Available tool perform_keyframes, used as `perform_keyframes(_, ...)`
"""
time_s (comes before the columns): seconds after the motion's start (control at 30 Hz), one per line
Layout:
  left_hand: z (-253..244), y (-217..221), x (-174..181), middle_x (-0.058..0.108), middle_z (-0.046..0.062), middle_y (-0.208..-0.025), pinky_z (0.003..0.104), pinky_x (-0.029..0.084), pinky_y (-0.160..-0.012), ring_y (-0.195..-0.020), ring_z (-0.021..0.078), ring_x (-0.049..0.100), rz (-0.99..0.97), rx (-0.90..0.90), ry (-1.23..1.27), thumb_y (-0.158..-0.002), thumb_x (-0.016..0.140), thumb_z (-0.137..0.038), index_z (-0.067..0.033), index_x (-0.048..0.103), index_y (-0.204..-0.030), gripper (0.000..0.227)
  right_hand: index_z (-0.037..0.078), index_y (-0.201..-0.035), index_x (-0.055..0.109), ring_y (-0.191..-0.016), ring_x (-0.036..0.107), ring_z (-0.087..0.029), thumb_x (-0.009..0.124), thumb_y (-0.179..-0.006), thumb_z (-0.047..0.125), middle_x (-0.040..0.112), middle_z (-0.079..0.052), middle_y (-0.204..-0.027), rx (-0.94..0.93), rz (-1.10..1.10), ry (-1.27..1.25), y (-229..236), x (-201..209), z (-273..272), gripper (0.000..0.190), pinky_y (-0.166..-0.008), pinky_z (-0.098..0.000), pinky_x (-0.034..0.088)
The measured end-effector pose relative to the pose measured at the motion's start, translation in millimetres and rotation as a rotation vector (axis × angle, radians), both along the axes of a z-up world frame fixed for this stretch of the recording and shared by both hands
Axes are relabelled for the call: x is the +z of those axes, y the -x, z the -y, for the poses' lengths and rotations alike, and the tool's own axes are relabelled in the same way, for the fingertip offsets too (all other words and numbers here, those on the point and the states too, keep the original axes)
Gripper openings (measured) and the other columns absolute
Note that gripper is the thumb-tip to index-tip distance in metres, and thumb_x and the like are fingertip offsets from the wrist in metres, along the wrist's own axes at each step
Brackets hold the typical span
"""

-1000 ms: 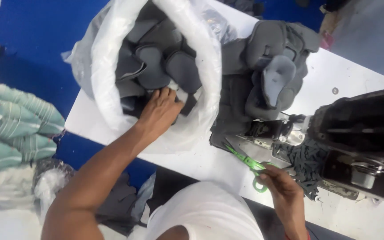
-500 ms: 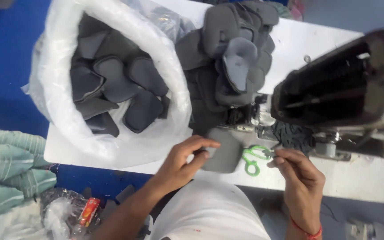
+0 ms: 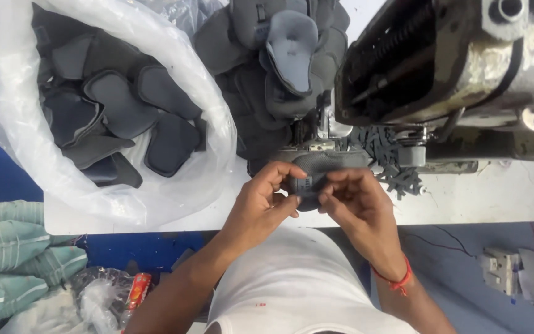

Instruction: The person operates a sewing machine to stitch grey gloves, guiding the fabric under the needle. They repeatedly pick up gloves from a pile, sew them, and then use green scissors to cut the thread before moving to the next item.

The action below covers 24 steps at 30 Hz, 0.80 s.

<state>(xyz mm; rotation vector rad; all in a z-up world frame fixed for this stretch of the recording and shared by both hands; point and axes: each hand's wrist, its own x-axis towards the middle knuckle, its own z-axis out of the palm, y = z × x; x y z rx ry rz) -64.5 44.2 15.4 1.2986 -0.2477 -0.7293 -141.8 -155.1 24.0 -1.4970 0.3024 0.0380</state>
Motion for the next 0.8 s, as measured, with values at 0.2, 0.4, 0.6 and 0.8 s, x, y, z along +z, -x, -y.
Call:
perform_keyframes(0.2,0,2,8,0.064,0.007,-0.116,0.027,0.064,-0.078,-0.095,0.0085,0.065,-0.039,-0.01,0.06,-0.094,0.064,0.003,-0.0026,0.057,-0.125,0.032,-0.001,-0.123,0.053,-0.089,0.066,-0.012,0.066,-0.091,-0.009,0.067,-0.007,-0.1,-0.014,-0.021,-0.009,-5,2,-2,0.036,-0.078,-0.0259,0.058)
perform_keyframes(0.4,4,6,-1,0.065,0.006,-0.11,0.027,0.065,-0.075,-0.093,0.0079,0.065,-0.061,0.019,0.076,-0.096,0.069,-0.004,-0.0016,0.058,-0.121,0.028,0.0,-0.124,0.052,-0.091,0.065,-0.011,0.066,-0.091,-0.008,0.066,-0.007,-0.101,-0.029,-0.027,-0.02,-4,3,-1,0.037,-0.078,-0.0254,0.057)
perform_keyframes(0.6,9,7,-5,0.068,0.003,-0.102,0.024,0.062,-0.067,-0.088,0.0059,0.066,-0.023,0.067,0.069,-0.097,0.068,-0.005,-0.0025,0.059,-0.115,0.021,0.0,-0.125,0.053,-0.093,0.064,-0.011,0.065,-0.093,-0.008,0.065,-0.007,-0.102,-0.011,-0.007,-0.059,-3,2,-1,0.036,-0.08,-0.0247,0.056)
perform_keyframes(0.8,4,6,-14,0.065,-0.001,-0.091,0.018,0.047,-0.065,-0.077,0.0014,0.057,0.025,0.113,0.05,-0.098,0.071,-0.004,-0.0045,0.06,-0.114,0.019,0.001,-0.122,0.059,-0.099,0.066,-0.014,0.07,-0.097,-0.002,0.066,-0.007,-0.11,-0.023,0.076,0.272,-2,-4,19,0.027,-0.086,-0.0259,0.056)
